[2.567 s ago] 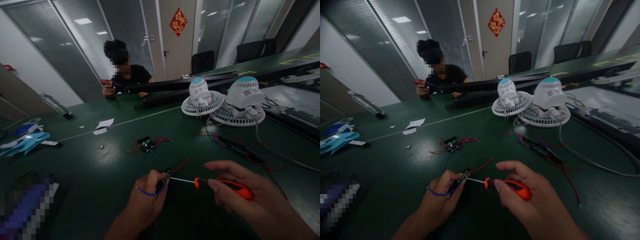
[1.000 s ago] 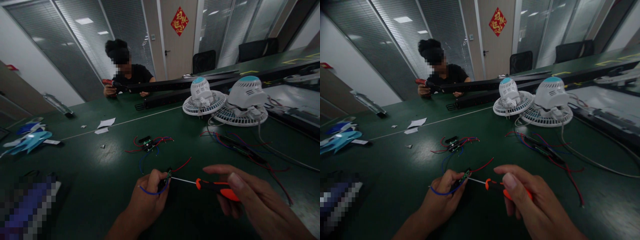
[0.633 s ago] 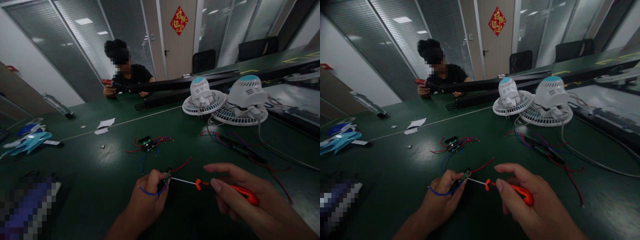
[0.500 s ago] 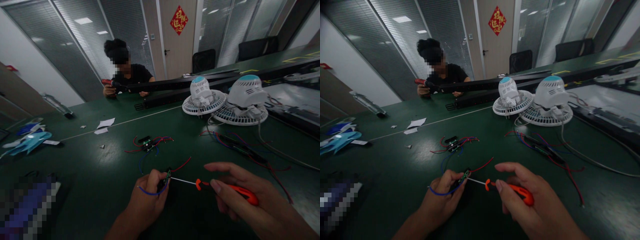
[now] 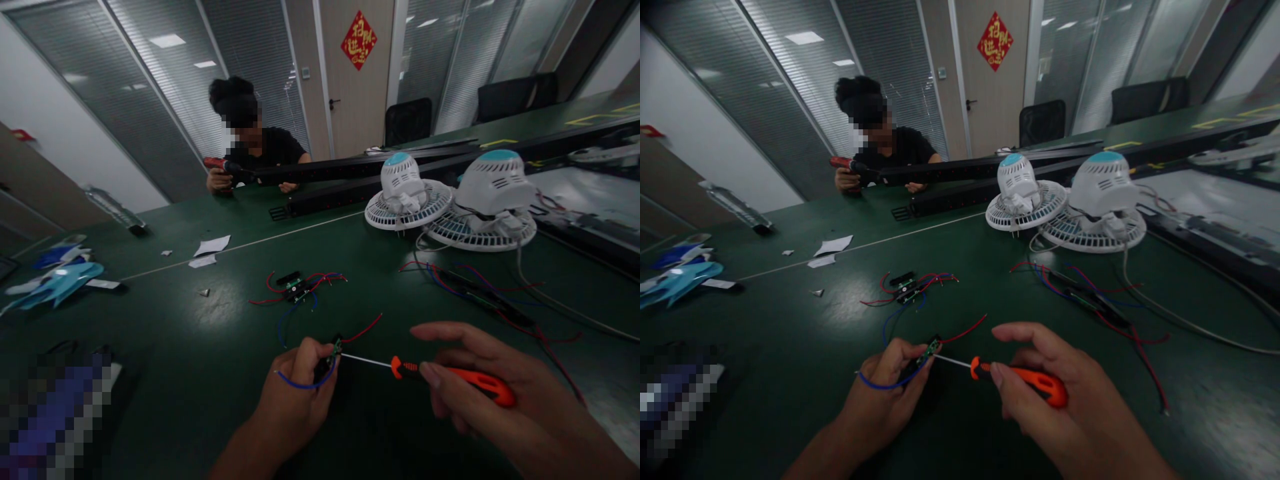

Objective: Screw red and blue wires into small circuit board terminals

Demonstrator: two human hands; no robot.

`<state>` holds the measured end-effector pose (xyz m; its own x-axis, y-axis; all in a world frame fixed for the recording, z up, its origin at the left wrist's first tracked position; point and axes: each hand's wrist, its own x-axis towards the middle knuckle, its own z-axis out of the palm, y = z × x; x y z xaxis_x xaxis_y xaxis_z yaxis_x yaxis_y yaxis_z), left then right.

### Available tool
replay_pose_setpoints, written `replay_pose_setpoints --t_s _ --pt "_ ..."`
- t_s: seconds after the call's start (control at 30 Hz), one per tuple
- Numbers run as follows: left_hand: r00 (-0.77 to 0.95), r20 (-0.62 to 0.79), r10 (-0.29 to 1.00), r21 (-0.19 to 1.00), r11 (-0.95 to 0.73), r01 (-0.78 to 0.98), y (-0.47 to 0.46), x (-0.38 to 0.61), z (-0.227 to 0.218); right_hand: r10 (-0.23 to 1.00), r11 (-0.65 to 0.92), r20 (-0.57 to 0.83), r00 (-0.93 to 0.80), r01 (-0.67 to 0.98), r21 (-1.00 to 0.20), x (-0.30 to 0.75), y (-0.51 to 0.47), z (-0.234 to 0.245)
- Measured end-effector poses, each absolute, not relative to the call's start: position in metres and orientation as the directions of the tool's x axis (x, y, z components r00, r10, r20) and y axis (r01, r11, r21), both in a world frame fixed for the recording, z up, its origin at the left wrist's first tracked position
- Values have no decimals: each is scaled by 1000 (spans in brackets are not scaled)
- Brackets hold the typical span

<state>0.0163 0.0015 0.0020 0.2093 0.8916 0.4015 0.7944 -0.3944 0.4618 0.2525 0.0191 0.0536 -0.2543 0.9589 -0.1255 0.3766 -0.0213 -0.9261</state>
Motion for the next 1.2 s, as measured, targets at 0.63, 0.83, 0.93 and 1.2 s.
replay_pose_setpoints --t_s 0.63,0.83,0.93,1.2 --pt "197 418 887 475 -398 784 3 18 4 993 -63 -93 -67 364 -929 241 13 62" --pt "207 412 888 485 -405 775 2 16 3 994 -81 -100 -37 348 -934 239 11 64" --pt "201 409 890 488 -399 776 2 16 3 994 -79 -103 -47 366 -927 239 12 64" --pt "197 407 892 489 -395 778 3 18 2 995 -60 -87 -53 386 -921 240 12 62"
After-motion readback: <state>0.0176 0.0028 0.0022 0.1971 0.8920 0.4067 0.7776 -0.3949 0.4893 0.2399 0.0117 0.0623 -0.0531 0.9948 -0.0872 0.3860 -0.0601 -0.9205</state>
